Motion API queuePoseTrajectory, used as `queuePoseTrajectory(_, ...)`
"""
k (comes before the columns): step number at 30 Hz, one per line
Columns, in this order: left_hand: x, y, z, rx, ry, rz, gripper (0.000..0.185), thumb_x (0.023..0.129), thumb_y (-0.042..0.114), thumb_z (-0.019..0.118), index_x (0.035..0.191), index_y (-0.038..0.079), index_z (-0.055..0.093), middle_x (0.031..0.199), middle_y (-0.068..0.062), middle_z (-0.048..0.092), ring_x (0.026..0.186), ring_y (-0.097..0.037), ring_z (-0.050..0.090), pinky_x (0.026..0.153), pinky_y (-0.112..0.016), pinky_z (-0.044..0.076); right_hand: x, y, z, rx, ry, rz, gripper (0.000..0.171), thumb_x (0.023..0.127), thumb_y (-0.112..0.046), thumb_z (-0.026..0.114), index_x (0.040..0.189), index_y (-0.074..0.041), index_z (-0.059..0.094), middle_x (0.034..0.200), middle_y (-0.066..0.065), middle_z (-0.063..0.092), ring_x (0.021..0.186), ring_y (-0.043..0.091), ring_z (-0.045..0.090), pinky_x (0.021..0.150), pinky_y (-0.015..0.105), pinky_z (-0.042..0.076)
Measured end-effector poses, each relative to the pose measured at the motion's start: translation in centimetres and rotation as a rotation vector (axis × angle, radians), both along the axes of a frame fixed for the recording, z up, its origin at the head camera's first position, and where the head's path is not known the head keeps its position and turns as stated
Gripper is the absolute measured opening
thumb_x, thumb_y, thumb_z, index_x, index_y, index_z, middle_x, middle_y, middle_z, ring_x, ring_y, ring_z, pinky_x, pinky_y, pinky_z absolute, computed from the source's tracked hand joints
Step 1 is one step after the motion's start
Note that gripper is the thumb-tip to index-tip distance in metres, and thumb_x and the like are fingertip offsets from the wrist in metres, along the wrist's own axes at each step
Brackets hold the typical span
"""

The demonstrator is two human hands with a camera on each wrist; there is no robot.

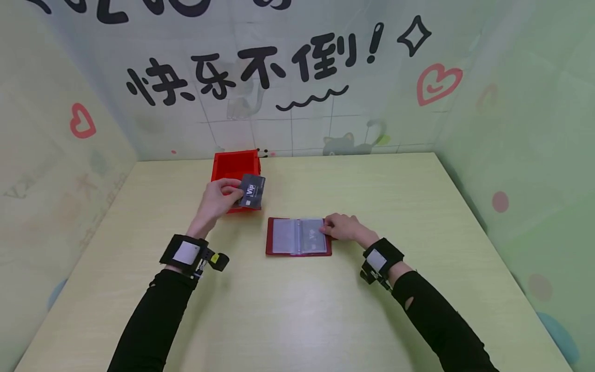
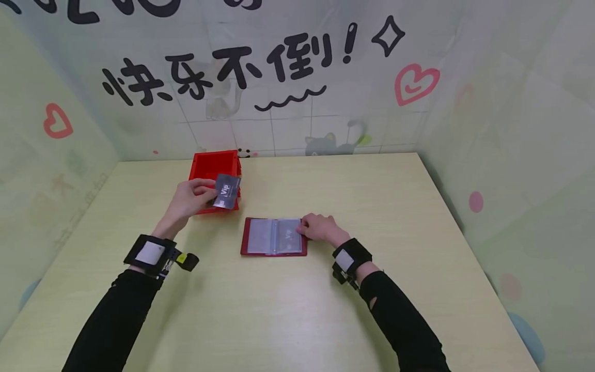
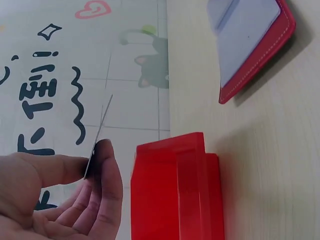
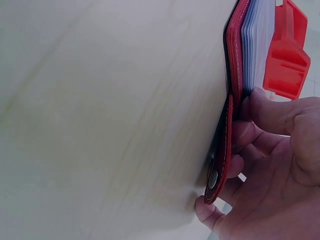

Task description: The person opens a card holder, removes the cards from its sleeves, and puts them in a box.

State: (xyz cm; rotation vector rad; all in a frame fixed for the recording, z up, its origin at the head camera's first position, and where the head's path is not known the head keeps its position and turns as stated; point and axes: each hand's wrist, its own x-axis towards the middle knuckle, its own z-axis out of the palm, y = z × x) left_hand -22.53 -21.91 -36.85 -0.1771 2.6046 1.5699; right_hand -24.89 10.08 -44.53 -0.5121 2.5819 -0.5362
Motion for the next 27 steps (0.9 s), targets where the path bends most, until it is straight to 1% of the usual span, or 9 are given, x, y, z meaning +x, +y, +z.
queuePoseTrajectory(3,-0.2,-0.5,-0.2,0.007,0.019,0.054,0.051,0.101,0.011,0.054,0.149,0.001,0.039,0.139,-0.027,0.056,0.122,-0.039,0.059,0.101,-0.046,0.053,0.0,0.0,0.0,0.003,0.001,-0.003,0.025,0.103,-0.03,0.055,0.088,-0.011,0.062,0.078,0.0,0.058,0.079,0.019,0.055,0.094,0.051,0.033)
queuePoseTrajectory(5,-0.4,-0.7,-0.4,0.0,0.034,0.089,0.052,0.101,0.009,0.052,0.15,0.001,0.037,0.139,-0.028,0.054,0.12,-0.04,0.059,0.101,-0.049,0.053,0.0,0.0,0.0,0.004,0.0,-0.005,0.025,0.103,-0.03,0.055,0.09,-0.011,0.063,0.079,0.0,0.059,0.08,0.019,0.055,0.093,0.051,0.033)
queuePoseTrajectory(7,-0.7,-0.9,-0.7,-0.022,0.048,0.12,0.048,0.102,0.008,0.049,0.148,0.001,0.04,0.137,-0.028,0.054,0.116,-0.04,0.061,0.1,-0.049,0.053,0.0,0.0,0.0,0.007,-0.001,-0.008,0.024,0.103,-0.03,0.055,0.091,-0.01,0.064,0.079,0.0,0.059,0.08,0.019,0.055,0.093,0.05,0.033)
queuePoseTrajectory(11,-1.3,-1.1,-1.1,-0.074,0.079,0.155,0.04,0.102,0.007,0.045,0.141,0.0,0.053,0.14,-0.026,0.054,0.115,-0.039,0.061,0.099,-0.046,0.054,0.0,0.0,0.0,0.006,-0.004,-0.011,0.024,0.103,-0.03,0.054,0.093,-0.01,0.064,0.08,0.001,0.06,0.081,0.019,0.055,0.093,0.05,0.033)
queuePoseTrajectory(16,-2.1,-1.1,-1.5,-0.085,0.073,0.175,0.039,0.103,0.006,0.043,0.138,-0.001,0.058,0.147,-0.024,0.05,0.118,-0.038,0.057,0.095,-0.041,0.05,-0.1,0.0,0.1,0.005,0.0,-0.006,0.024,0.103,-0.029,0.054,0.092,-0.01,0.064,0.08,0.0,0.06,0.081,0.019,0.055,0.097,0.052,0.033)
queuePoseTrajectory(19,-2.6,-1.0,-1.7,-0.074,0.058,0.182,0.04,0.102,0.005,0.042,0.138,-0.002,0.057,0.149,-0.024,0.049,0.122,-0.038,0.053,0.097,-0.04,0.049,-0.1,0.1,0.1,0.002,-0.002,-0.006,0.025,0.103,-0.029,0.054,0.092,-0.01,0.065,0.08,0.0,0.06,0.081,0.019,0.055,0.098,0.054,0.033)
queuePoseTrajectory(21,-2.9,-1.0,-2.0,-0.065,0.05,0.184,0.04,0.102,0.004,0.042,0.138,-0.003,0.057,0.149,-0.025,0.049,0.123,-0.038,0.052,0.097,-0.04,0.048,-0.1,0.1,0.1,-0.002,-0.005,-0.007,0.024,0.103,-0.029,0.054,0.093,-0.01,0.065,0.08,0.0,0.06,0.08,0.019,0.055,0.098,0.054,0.033)
queuePoseTrajectory(25,-3.6,-0.8,-2.5,-0.061,0.03,0.174,0.043,0.099,0.001,0.039,0.138,-0.006,0.056,0.148,-0.026,0.049,0.122,-0.037,0.052,0.091,-0.036,0.047,-0.2,0.1,-0.1,-0.001,-0.002,-0.007,0.024,0.103,-0.029,0.055,0.092,-0.01,0.064,0.079,0.0,0.059,0.079,0.019,0.055,0.099,0.055,0.033)
queuePoseTrajectory(27,-3.8,-0.7,-2.8,-0.061,0.017,0.165,0.044,0.098,0.0,0.038,0.139,-0.008,0.054,0.147,-0.027,0.049,0.123,-0.038,0.052,0.092,-0.037,0.048,-0.2,0.1,-0.2,0.002,0.003,-0.006,0.025,0.103,-0.029,0.055,0.09,-0.01,0.064,0.078,-0.001,0.059,0.079,0.018,0.054,0.099,0.055,0.033)
